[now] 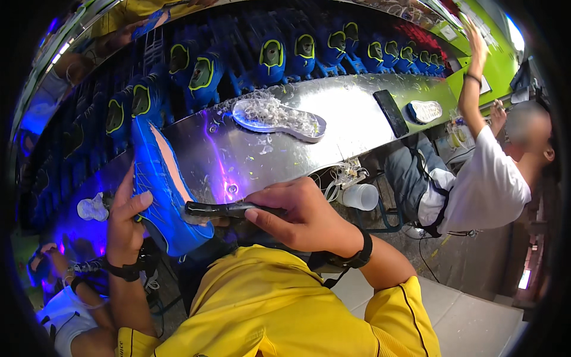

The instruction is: The recorder is using a brush to apply adhesive to the bottom edges of blue shoe uppers on an assembly line.

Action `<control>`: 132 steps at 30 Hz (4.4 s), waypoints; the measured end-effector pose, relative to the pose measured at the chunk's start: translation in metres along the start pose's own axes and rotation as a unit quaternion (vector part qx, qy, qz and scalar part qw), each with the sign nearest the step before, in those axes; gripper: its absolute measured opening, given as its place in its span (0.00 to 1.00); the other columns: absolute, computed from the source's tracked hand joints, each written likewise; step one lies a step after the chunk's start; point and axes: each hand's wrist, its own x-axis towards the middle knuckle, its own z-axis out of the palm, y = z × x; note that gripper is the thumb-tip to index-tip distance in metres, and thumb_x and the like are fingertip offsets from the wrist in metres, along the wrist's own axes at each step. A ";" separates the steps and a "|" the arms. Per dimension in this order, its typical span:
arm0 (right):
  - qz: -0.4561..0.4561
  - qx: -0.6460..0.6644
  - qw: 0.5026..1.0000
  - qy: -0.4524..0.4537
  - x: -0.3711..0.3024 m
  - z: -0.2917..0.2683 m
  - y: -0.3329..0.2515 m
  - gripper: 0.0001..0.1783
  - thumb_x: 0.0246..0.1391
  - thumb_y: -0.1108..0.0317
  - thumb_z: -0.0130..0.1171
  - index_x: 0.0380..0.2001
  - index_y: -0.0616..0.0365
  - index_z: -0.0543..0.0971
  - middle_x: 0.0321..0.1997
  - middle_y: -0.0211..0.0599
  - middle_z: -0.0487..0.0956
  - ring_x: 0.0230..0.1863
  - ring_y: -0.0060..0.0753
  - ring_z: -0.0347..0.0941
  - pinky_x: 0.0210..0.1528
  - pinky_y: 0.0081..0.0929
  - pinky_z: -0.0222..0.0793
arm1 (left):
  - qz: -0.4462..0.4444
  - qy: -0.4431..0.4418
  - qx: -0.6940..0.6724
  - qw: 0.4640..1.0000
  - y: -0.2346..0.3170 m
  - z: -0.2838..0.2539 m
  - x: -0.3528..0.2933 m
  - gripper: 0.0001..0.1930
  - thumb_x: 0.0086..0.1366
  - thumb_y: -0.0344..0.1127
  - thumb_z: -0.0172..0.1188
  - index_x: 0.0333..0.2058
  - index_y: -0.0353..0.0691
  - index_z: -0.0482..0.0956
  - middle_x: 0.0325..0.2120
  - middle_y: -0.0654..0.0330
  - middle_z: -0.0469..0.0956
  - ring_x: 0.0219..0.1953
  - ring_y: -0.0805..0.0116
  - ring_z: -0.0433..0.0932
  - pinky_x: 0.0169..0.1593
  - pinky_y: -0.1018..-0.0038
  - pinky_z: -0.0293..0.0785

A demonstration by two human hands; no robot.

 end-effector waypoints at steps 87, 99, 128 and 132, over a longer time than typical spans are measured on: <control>0.158 0.103 0.918 0.350 -0.016 -0.022 0.089 0.11 0.66 0.69 0.65 0.44 0.68 0.86 0.27 0.31 0.82 0.28 0.17 0.74 0.30 0.22 0.67 | 0.035 0.228 0.655 0.719 0.057 -0.060 0.472 0.15 0.68 0.47 0.66 0.44 0.43 0.84 0.37 0.62 0.84 0.39 0.67 0.82 0.42 0.68 0.79; 0.141 0.059 0.932 0.328 -0.020 0.004 0.049 0.11 0.65 0.69 0.68 0.45 0.66 0.86 0.24 0.29 0.80 0.26 0.15 0.70 0.28 0.21 0.63 | 0.012 0.025 -0.143 0.989 0.039 -0.085 0.268 0.21 0.72 0.49 0.65 0.55 0.43 0.79 0.50 0.59 0.84 0.49 0.60 0.84 0.52 0.61 0.82; 0.185 0.005 0.977 0.104 0.069 0.144 0.062 0.18 0.70 0.60 0.62 0.45 0.68 0.85 0.25 0.33 0.78 0.30 0.18 0.68 0.34 0.29 0.68 | 0.397 0.136 0.583 0.696 -0.088 -0.068 -0.060 0.37 0.59 0.43 0.71 0.64 0.39 0.66 0.58 0.48 0.77 0.65 0.44 0.74 0.76 0.36 0.51; 0.209 0.025 0.973 0.095 0.076 0.158 0.071 0.18 0.70 0.60 0.63 0.44 0.68 0.85 0.24 0.31 0.77 0.29 0.18 0.68 0.33 0.28 0.67 | 0.424 0.164 0.562 0.691 -0.101 -0.073 -0.060 0.35 0.59 0.42 0.70 0.62 0.39 0.66 0.57 0.47 0.77 0.64 0.43 0.75 0.75 0.35 0.53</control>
